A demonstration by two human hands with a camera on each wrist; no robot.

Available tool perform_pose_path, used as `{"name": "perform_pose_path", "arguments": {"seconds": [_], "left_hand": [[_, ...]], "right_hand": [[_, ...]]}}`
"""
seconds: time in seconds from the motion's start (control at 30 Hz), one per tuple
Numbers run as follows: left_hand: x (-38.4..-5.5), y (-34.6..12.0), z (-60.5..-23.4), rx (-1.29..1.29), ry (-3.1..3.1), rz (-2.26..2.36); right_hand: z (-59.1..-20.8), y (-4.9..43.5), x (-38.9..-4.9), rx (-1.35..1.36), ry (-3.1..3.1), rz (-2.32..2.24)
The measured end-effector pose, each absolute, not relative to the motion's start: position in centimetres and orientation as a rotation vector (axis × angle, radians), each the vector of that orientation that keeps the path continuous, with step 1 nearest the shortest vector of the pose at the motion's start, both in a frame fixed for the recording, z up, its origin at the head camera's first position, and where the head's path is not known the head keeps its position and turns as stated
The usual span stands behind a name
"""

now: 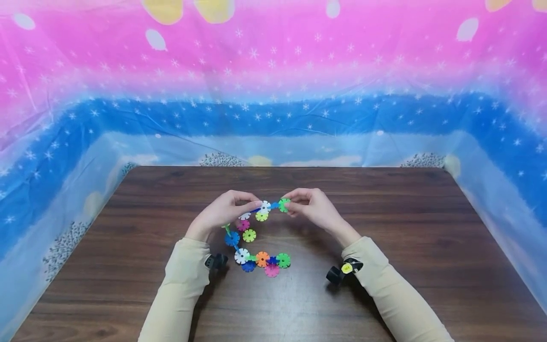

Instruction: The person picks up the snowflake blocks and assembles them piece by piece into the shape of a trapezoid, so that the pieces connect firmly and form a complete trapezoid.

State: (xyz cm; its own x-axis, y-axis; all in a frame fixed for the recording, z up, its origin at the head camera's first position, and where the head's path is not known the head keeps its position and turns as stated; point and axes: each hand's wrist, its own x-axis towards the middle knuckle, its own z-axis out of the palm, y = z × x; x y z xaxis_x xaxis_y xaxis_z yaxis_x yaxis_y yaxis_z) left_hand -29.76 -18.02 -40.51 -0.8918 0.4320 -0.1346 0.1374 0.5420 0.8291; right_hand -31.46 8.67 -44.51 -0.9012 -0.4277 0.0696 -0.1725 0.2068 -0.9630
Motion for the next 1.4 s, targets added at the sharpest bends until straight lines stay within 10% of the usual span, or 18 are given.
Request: {"name": "perform_pose_path", "arguments": {"seconds": [1.4], "left_hand": [[-28.9,-15.0,-41.3,0.662,2.616,1.515]], "right_hand": [[-40.9,10.1,-30.1,-0.697,2.436,-1.849]]}}
